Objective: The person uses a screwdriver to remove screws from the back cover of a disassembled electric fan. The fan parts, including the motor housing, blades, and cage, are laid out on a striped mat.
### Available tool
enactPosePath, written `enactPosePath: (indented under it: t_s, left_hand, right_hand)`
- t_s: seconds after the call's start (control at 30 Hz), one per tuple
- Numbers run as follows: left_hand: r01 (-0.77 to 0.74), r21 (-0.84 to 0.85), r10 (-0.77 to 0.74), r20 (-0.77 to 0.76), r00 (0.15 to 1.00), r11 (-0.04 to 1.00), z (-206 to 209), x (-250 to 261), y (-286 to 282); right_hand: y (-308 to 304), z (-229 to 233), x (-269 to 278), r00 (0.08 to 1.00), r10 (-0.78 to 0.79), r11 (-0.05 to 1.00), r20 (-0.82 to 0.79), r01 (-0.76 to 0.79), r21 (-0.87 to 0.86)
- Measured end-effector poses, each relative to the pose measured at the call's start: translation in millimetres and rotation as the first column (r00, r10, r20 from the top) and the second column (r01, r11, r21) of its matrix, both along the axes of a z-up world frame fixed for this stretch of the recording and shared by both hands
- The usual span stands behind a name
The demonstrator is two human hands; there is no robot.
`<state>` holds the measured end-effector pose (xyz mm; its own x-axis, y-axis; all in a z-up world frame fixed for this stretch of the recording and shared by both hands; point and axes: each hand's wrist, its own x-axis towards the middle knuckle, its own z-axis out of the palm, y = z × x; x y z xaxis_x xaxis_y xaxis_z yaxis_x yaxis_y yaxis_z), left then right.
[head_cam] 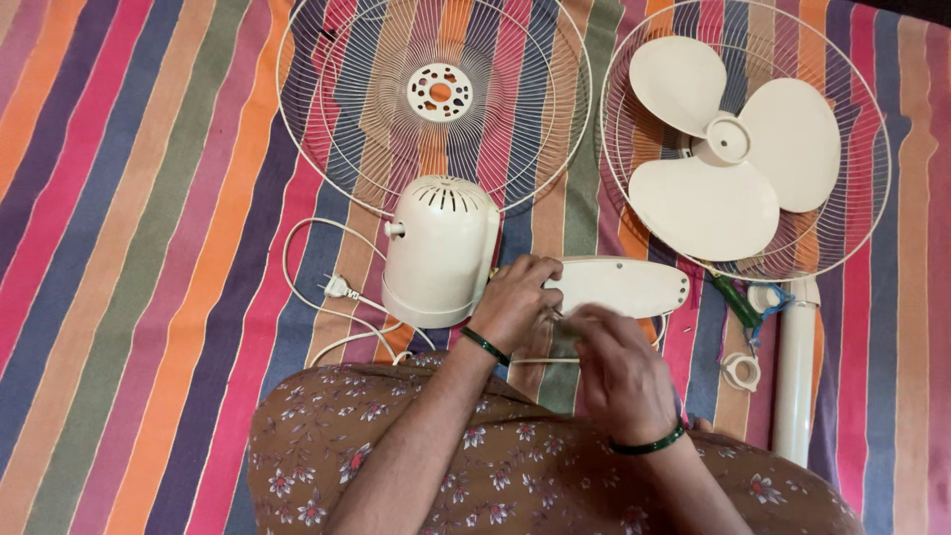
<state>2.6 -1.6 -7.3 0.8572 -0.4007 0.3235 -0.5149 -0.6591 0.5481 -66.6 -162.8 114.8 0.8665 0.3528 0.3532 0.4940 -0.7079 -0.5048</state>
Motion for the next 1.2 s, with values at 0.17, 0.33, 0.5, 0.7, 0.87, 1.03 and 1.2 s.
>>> enactPosePath:
  t_s: [0.17,0.33,0.5,0.7,0.87,1.03,1.2]
  left_hand:
    - [-0.012,-0.009,0.011,-0.043,0.999,1.000,2.3,-2.0,-1.2]
    - [0.002,-0.037,-0.003,-0.039,0.999,0.999,9.7,-2.2,1.7]
    - [0.011,-0.107,-0.016,-0.049,0.999,0.994,13.0,-4.0,5.4]
    - [0.042,-0.150,-0.048,-0.037,0.998,0.988,10.0,-3.5,9.6]
    - [0.015,-0.148,-0.030,-0.100,0.995,0.989,9.6,-2.3,6.0]
    - [0.023,-0.106,-0.033,-0.097,0.995,0.994,12.8,-3.5,6.7]
    - [0.021,-0.110,-0.031,-0.096,0.995,0.994,15.2,-2.8,6.4]
  right_hand:
    - [-5.7,-9.9,-0.4,0.909,-0.310,0.951,-0.277,0.298,-0.086]
    - [-8.4,-21.6,0.4,0.959,-0.215,0.976,-0.184,0.205,-0.074]
    - [-11.0,-22.6,-4.9,0.998,-0.004,0.962,-0.061,-0.013,-0.272]
    - [-17.2,-14.8,-7.0,0.987,0.163,0.932,0.004,-0.152,-0.330]
    - [-6.1,-9.3,-8.0,0.989,-0.083,0.970,-0.121,0.052,-0.238]
    - [-6.1,-9.5,5.6,0.978,-0.148,0.947,-0.148,0.097,-0.307]
    - [-13.1,-13.3,9.3,0.996,0.076,0.917,-0.047,-0.089,-0.388]
